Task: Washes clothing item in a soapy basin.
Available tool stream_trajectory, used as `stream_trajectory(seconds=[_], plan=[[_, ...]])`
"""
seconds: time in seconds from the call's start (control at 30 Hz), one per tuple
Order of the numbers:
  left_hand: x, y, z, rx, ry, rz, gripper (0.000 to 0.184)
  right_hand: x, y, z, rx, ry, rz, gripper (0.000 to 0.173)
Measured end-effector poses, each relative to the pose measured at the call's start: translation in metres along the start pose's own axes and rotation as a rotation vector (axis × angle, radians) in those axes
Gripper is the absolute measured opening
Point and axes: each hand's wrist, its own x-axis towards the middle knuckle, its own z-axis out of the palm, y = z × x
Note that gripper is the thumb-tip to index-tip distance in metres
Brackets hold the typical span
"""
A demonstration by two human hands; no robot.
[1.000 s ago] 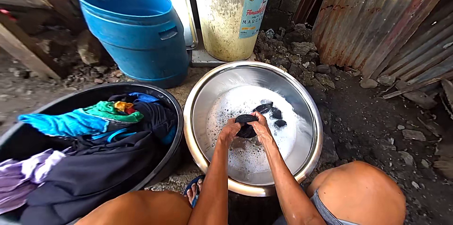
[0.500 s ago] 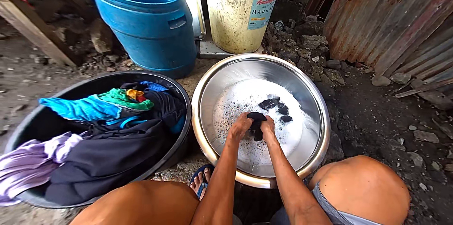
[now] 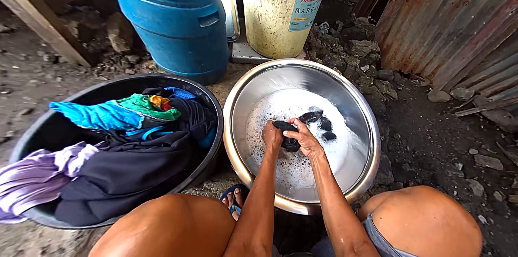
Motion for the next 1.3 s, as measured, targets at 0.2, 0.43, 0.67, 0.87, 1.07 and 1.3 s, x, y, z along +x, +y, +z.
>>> stream_trajectory(seconds=[0.2,0.43,0.67,0.87,1.07,1.3], plan=[[-0.003,-0.012,-0.003,-0.662,-0.311,-0.29,0.031,0.007,0.018,-0.018,-0.002,0.127,-0.002,0.029],[-0.033,0.025,-0.026,-1.107,-0.73,0.007,0.014,0.008,0.026,-0.007,0.247,0.369,-0.07,0.021],[-0.041,0.039,-0.04,-1.088,-0.88,0.19,0.02,0.0,0.022,0.013,0.315,0.533,0.025,0.03],[-0.032,0.027,-0.042,-0.856,-0.856,0.095,0.025,0.0,-0.016,-0.028,0.111,0.358,-0.034,0.065],[-0.025,0.03,-0.043,-0.78,-0.661,0.075,0.024,-0.001,-0.029,-0.036,-0.237,0.5,-0.221,0.031],[0.006,0.0,-0.049,-0.554,-0.313,-0.089,0.02,-0.007,-0.05,-0.046,-0.079,0.856,-0.235,0.036]])
